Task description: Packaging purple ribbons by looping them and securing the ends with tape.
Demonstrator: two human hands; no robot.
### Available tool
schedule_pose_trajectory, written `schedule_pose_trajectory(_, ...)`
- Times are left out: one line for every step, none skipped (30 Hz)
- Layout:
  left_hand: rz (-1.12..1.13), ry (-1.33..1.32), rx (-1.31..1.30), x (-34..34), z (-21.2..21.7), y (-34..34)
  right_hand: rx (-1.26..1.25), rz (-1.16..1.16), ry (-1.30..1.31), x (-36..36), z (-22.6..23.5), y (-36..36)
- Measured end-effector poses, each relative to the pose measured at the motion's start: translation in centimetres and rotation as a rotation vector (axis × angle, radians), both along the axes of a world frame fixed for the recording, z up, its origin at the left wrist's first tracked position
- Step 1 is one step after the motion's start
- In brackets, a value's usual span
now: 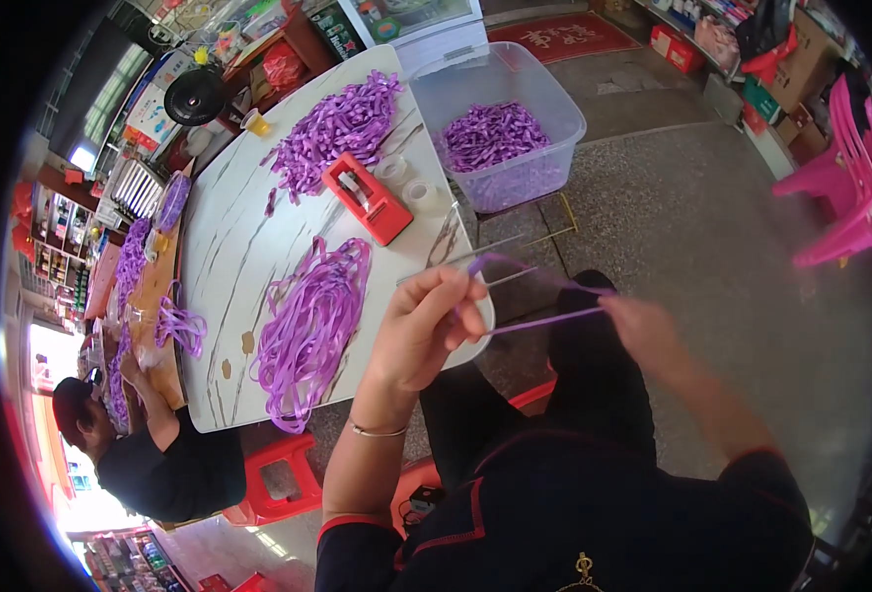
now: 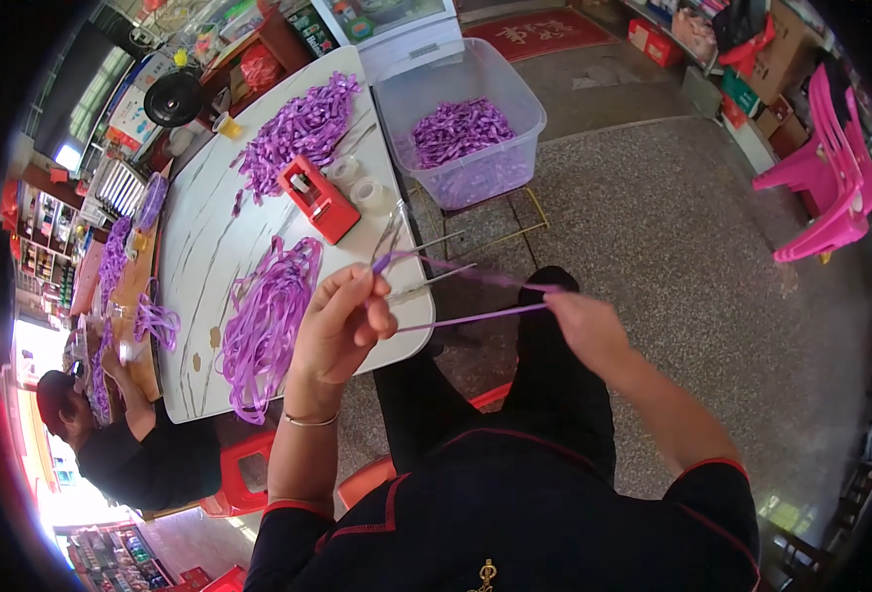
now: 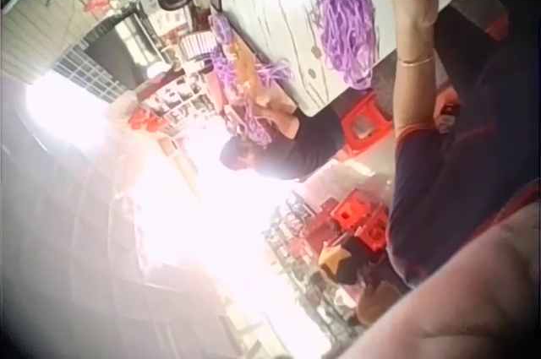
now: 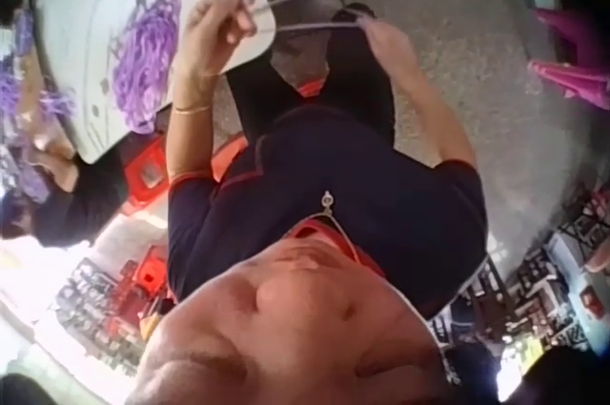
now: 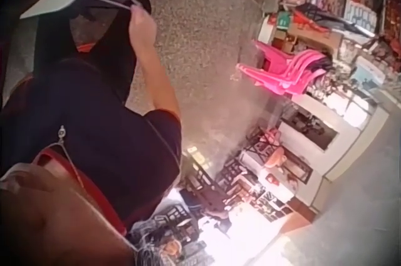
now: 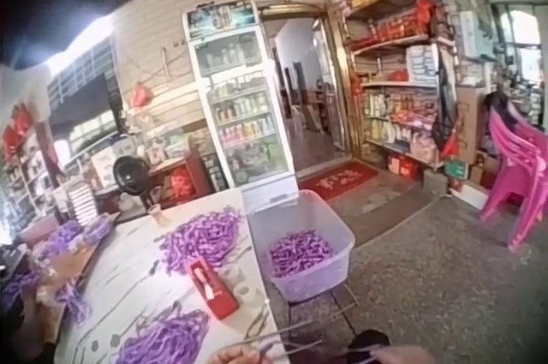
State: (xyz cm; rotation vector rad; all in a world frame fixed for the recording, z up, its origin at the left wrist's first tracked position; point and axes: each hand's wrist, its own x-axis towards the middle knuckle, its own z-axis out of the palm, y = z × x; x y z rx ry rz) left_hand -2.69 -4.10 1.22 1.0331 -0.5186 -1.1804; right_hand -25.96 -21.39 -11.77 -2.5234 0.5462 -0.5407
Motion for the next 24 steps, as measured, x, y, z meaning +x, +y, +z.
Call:
schedule_pose_trajectory(-0.019,-0.043,0.074,0.3,-0.3,0.5,-0.090,-0.032,0.012,-0.1,0.6,-1.0)
schedule_pose_trajectory(-0.005,-0.045,0.104,0.3,-0.6,1.0,-0.180,-0.064,0.025,-0.1,1.4,-1.8)
schedule_pose_trajectory(-0.007,-0.047,0.107,0.5,-0.9,1.4,-0.177,-0.066,0.023,0.0,2.3,-2.3)
schedule_pose_trajectory(-0.018,-0.058,0.148,0.8,-1.2,1.8,-0.192,-0.087,0.014,0.0,3.3,-2.7)
schedule_pose_trajectory(-0.033,-0.065,0.186,1.0,-1.4,2.1,-0.211,-0.111,0.010,0.0,3.8,-3.1)
schedule_pose_trajectory(-0.039,-0.064,0.184,1.0,-1.4,2.3,-0.244,-0.130,-0.020,-0.2,3.7,-3.5)
schedule_pose_trajectory(-0.054,-0.072,0.208,0.9,-1.5,2.5,-0.246,-0.135,-0.018,-0.1,4.2,-3.6)
schedule_pose_trajectory(-0.063,-0.081,0.235,0.9,-1.6,2.8,-0.328,-0.126,-0.094,0.4,5.3,-3.5)
schedule_pose_trajectory(-0.062,-0.080,0.236,1.0,-1.7,2.9,-0.410,-0.118,-0.169,0.6,5.9,-3.3)
schedule_pose_trajectory(-0.052,-0.063,0.229,1.2,-1.9,3.0,-0.408,-0.117,-0.169,0.4,6.0,-3.2)
schedule_pose_trajectory(-0.040,-0.047,0.220,1.3,-2.1,3.1,-0.428,-0.045,-0.136,0.3,6.0,-3.1)
schedule_pose_trajectory(-0.038,-0.047,0.220,1.7,-2.2,3.1,-0.447,0.027,-0.104,0.1,6.0,-2.8)
schedule_pose_trajectory(0.024,-0.112,0.218,2.2,-2.2,3.0,-0.445,0.029,-0.106,-0.1,5.7,-2.4)
schedule_pose_trajectory(0.081,-0.174,0.214,2.9,-2.4,2.8,-0.447,0.156,-0.070,-0.5,5.2,-1.7)
schedule_pose_trajectory(0.129,-0.204,0.205,4.0,-3.0,2.7,-0.443,0.288,-0.040,-0.8,4.8,-0.9)
schedule_pose_trajectory(0.146,-0.130,0.156,5.1,-3.2,2.5,-0.419,0.383,0.013,-1.0,4.8,0.2)
schedule_pose_trajectory(0.161,-0.053,0.108,6.1,-3.2,2.0,-0.394,0.477,0.069,-1.1,5.1,1.6)
schedule_pose_trajectory(0.160,-0.051,0.110,6.5,-2.9,1.1,-0.366,0.576,0.048,-1.2,5.3,2.8)
schedule_pose_trajectory(0.188,0.013,0.119,6.9,-2.7,0.2,-0.338,0.675,0.026,-1.3,5.4,3.9)
schedule_pose_trajectory(0.210,0.079,0.128,7.1,-2.7,-0.9,-0.336,0.670,0.029,-1.4,5.4,5.0)
schedule_pose_trajectory(0.214,0.077,0.131,7.2,-2.6,-1.7,-0.271,0.749,-0.023,-1.2,5.4,6.0)
schedule_pose_trajectory(0.175,0.130,0.120,7.0,-2.7,-2.5,-0.206,0.827,-0.075,-1.0,5.5,6.7)
schedule_pose_trajectory(0.131,0.183,0.109,6.8,-2.8,-3.4,-0.204,0.826,-0.077,-0.8,5.4,7.1)
schedule_pose_trajectory(0.106,0.181,0.113,6.4,-2.7,-4.0,-0.184,0.855,-0.119,-0.5,5.3,7.4)
